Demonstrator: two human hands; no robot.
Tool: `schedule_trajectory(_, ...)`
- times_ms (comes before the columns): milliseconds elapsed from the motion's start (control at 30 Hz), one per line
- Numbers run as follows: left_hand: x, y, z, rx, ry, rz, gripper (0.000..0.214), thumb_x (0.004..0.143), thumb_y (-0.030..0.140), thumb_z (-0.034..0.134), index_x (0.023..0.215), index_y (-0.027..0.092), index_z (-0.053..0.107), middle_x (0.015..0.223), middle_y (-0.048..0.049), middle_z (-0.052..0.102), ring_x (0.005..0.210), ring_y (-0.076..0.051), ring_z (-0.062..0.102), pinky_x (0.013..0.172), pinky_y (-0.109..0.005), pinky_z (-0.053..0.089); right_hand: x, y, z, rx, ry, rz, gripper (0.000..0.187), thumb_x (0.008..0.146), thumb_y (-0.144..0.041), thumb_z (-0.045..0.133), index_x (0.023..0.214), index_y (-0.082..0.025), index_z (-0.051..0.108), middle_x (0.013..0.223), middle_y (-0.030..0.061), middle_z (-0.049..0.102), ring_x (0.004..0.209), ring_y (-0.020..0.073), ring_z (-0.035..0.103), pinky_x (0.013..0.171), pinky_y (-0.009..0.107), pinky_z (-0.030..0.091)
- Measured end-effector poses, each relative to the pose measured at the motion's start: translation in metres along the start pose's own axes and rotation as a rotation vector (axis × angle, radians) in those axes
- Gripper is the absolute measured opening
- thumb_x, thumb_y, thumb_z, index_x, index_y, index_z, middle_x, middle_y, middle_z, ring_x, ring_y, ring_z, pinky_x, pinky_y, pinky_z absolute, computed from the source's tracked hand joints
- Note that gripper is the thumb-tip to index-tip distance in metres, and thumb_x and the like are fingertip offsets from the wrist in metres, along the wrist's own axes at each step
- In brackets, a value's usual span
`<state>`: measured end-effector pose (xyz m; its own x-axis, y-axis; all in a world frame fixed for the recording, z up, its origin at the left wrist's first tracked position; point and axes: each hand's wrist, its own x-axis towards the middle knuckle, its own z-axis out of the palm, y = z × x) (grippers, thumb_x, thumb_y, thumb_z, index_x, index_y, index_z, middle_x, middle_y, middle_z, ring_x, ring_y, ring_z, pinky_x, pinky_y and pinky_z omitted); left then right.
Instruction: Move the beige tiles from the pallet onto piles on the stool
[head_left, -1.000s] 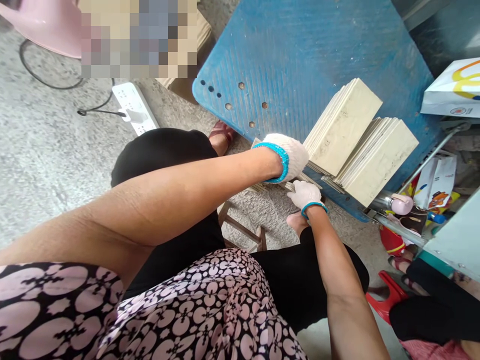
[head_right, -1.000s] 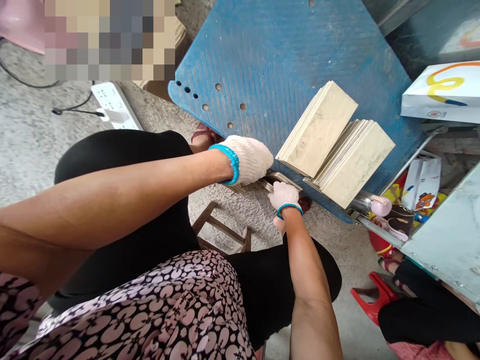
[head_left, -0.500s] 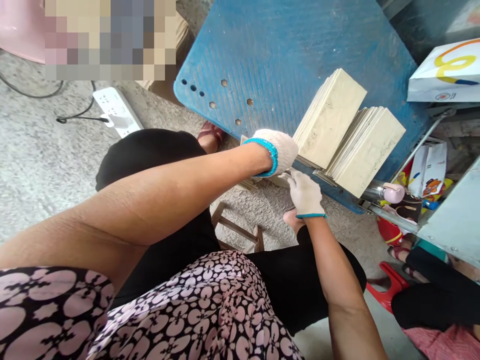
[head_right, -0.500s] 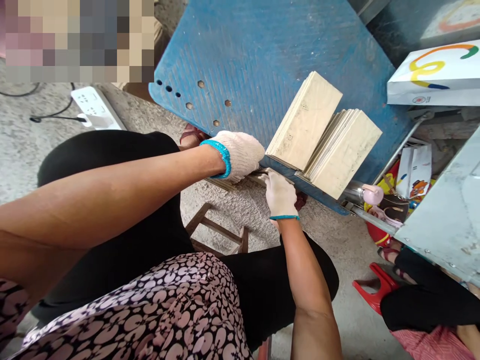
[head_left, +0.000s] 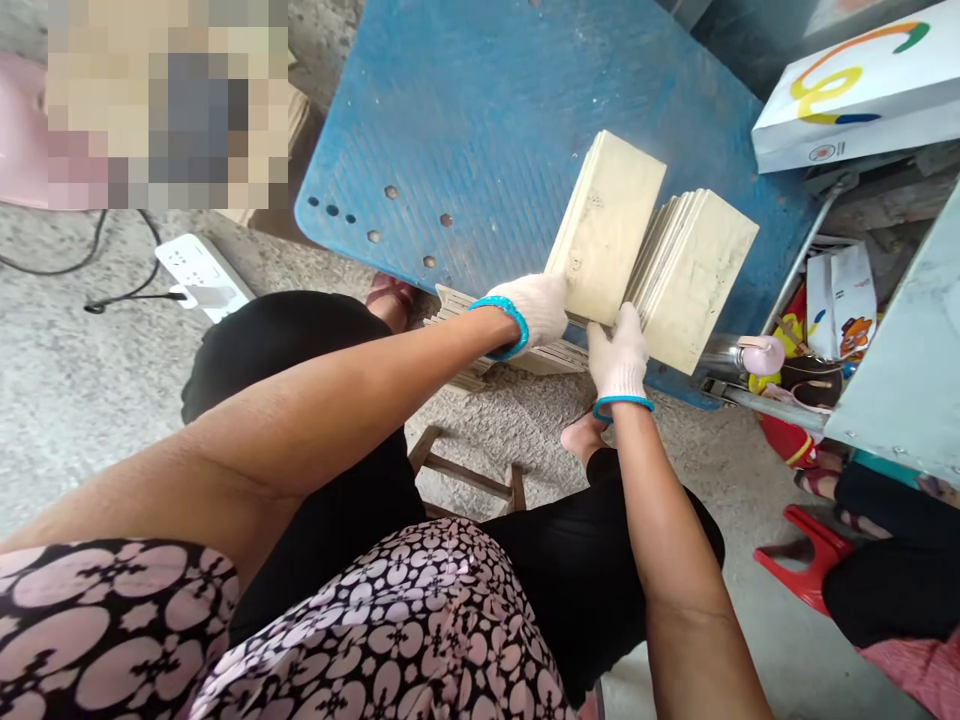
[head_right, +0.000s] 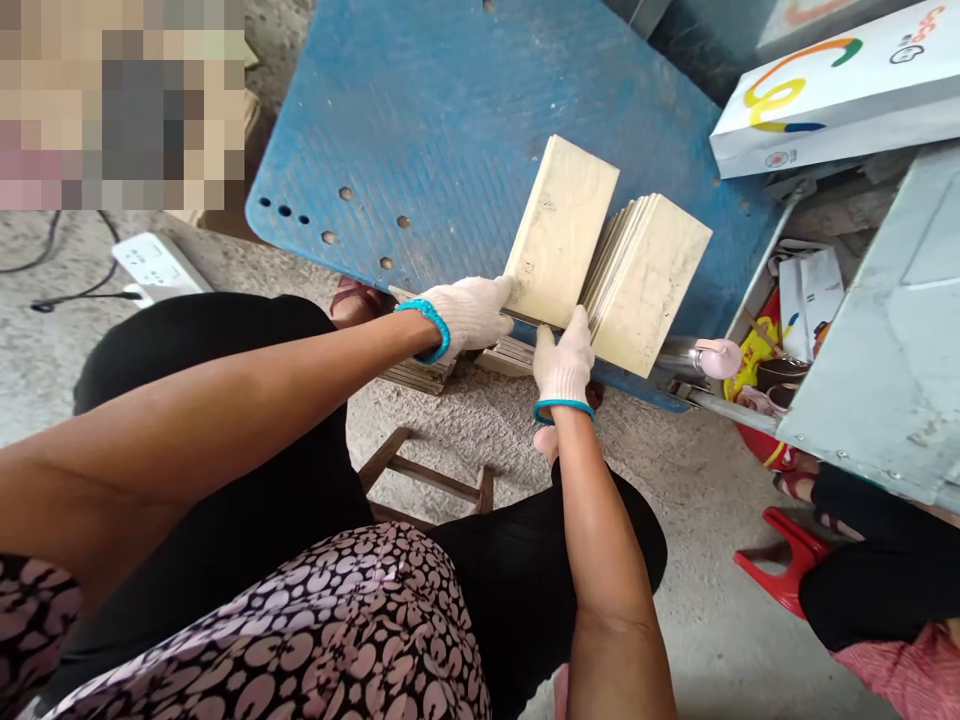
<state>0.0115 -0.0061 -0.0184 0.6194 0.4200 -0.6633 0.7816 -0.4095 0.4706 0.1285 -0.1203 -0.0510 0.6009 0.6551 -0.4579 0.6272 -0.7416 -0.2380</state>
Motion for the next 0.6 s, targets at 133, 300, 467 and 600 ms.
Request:
schedule_trajectory(133,0.007,0.001,0.001,-0.084,0.009,-0.044,0.047,0.085,0.026,0.049,0.129,0.011,0.056,0.113,-0.0177,0.066,0.095,-0.024,0.064,0.076,-0.028,0.049,0.006,0.001,-0.002,0.106,0.000,0.032,0.029,0.090,-0.028,0.043,0.115,-0.016,0.051,0.103,0.0098,0.063,0.094,0.0237,0.057,0.085,0.032,0.045)
schedule_trajectory(300,0.013,0.004,0.000,-0.204,0.008,-0.086,0.045,0.082,0.026,0.053,0.124,0.011,0.059,0.112,-0.0161,0.066,0.093,-0.022,0.063,0.074,-0.026,0.048,0.007,0.000,-0.005,0.160,0.030,0.032,0.011,0.087,-0.028,0.045,0.092,-0.020,0.050,0.088,0.0033,0.059,0.081,0.0189,0.054,0.076,0.028,0.043)
schedule_trajectory(467,0.014,0.005,-0.004,-0.235,0.031,-0.114,0.042,0.082,0.021,0.049,0.120,0.012,0.063,0.111,-0.0142,0.067,0.092,-0.020,0.063,0.070,-0.023,0.046,0.006,-0.001,-0.006,0.197,0.056,0.011,0.007,0.086,-0.027,0.046,0.081,-0.022,0.045,0.073,-0.0015,0.049,0.069,0.0165,0.048,0.067,0.027,0.042)
schedule_trajectory(600,0.013,0.001,-0.002,-0.242,0.043,-0.126,0.039,0.082,0.025,0.050,0.116,0.013,0.065,0.110,-0.0141,0.068,0.090,-0.019,0.063,0.064,-0.021,0.045,0.007,0.000,-0.004,0.202,0.061,0.010,0.011,0.086,-0.028,0.048,0.077,-0.023,0.044,0.069,-0.0029,0.046,0.066,0.0160,0.046,0.066,0.028,0.042)
